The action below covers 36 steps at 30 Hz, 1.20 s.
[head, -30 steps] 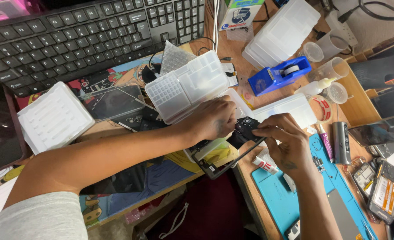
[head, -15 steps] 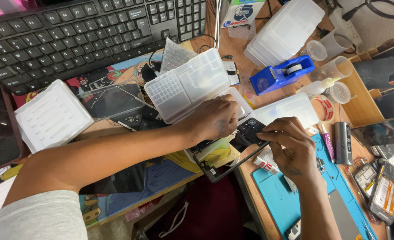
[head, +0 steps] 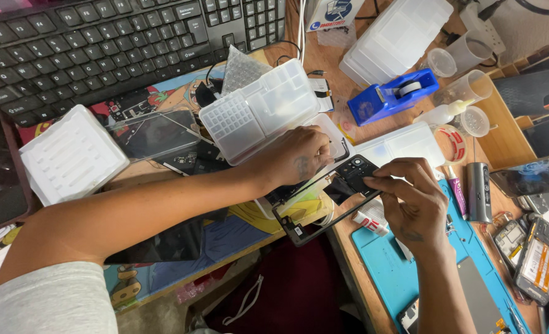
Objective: The person applies adhesive to a smartphone screen assembly, then disassembles a second phone to remove its back cover and internal components. The person uses a toothbrush to clean the interior of the phone frame and places the parts on a blue mat.
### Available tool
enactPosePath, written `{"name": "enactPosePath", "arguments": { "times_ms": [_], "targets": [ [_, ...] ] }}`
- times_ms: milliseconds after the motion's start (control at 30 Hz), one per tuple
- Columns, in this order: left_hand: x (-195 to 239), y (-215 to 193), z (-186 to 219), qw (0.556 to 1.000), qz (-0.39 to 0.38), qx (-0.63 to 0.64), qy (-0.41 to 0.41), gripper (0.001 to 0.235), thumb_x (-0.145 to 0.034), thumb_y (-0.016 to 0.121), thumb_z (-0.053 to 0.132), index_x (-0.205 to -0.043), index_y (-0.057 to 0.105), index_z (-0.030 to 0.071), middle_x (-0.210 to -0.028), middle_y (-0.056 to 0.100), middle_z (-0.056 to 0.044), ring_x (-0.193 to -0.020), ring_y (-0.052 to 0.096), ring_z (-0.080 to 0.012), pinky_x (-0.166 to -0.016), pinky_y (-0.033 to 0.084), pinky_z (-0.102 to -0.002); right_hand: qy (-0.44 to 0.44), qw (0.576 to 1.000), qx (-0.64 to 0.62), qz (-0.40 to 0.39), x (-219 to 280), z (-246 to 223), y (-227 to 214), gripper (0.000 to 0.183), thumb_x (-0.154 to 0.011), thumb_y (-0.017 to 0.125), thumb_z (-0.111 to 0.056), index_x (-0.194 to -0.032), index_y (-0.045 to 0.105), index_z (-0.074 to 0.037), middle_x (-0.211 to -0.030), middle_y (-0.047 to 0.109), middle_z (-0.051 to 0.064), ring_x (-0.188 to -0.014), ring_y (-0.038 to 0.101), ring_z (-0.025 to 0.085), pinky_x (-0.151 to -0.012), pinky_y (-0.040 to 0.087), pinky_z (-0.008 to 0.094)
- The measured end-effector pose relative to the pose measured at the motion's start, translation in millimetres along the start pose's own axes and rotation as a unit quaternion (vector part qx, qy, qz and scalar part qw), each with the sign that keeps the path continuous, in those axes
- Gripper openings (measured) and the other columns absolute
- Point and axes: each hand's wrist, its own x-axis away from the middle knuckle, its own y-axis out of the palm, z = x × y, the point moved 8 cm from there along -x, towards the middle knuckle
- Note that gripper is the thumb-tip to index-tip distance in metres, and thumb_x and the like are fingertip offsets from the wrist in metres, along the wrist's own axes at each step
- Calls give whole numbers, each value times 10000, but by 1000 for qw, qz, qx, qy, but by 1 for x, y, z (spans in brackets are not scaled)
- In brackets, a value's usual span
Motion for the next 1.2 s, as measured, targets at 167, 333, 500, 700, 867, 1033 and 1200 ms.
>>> {"name": "enactPosePath", "arguments": {
  "times_ms": [167, 333, 500, 700, 867, 1033, 1200],
  "targets": [
    [18, -21, 20, 999, -9, -9, 39, 83, -859, 616, -45, -931, 582, -19, -950, 645, -165, -967, 658, -373, -824, 498, -454, 0, 1000, 6, 0, -1, -1, 1, 348, -750, 674, 167, -985, 790, -62, -1041, 700, 72, -1035, 660, 221, -864, 561, 324],
    [42, -32, 22, 995, -57, -80, 15, 175, -806, 597, -98, -941, 641, 6, -973, 625, -167, -961, 665, -356, -836, 516, -435, -3, 1000, 11, -3, -3, -2, 0, 341, -760, 681, 158, -997, 791, -61, -1041, 702, 74, -1033, 658, 222, -867, 555, 329],
    [50, -26, 21, 986, -88, -142, 15, 271, -737, 603, -127, -971, 634, 6, -990, 594, -163, -982, 659, -339, -864, 525, -435, -8, 1000, 23, -12, -2, -15, -5, 345, -758, 689, 138, -1014, 790, -69, -1043, 699, 78, -1038, 663, 228, -889, 558, 338],
    [52, -21, 25, 981, -92, -167, 44, 309, -659, 626, -143, -939, 622, -13, -987, 565, -162, -952, 642, -356, -840, 523, -445, -16, 999, 36, -5, 5, -31, -25, 313, -758, 716, 111, -1013, 787, -56, -1019, 691, 71, -1031, 651, 236, -910, 539, 348],
    [55, -27, 27, 991, -55, -109, 49, 223, -756, 612, -135, -930, 635, 4, -980, 572, -138, -927, 640, -339, -817, 517, -444, -22, 997, 54, 46, 17, -33, -38, 357, -714, 691, 125, -1013, 788, -45, -1042, 701, 102, -1047, 658, 260, -906, 552, 346],
    [60, -39, 35, 989, 8, -85, 125, 167, -731, 630, -99, -854, 625, 13, -937, 592, -120, -950, 615, -345, -809, 519, -431, -88, 980, 114, 140, 31, -38, -46, 269, -841, 802, 144, -1015, 802, -62, -1018, 701, 87, -1041, 663, 238, -909, 544, 324],
    [56, -39, 30, 981, 48, -141, 128, 103, -746, 660, -47, -782, 666, 49, -841, 619, -86, -934, 608, -333, -799, 515, -408, -93, 973, 137, 160, 48, -36, -50, 239, -882, 846, 136, -996, 807, -70, -1009, 700, 77, -1052, 661, 224, -899, 534, 318]
  ]
}}
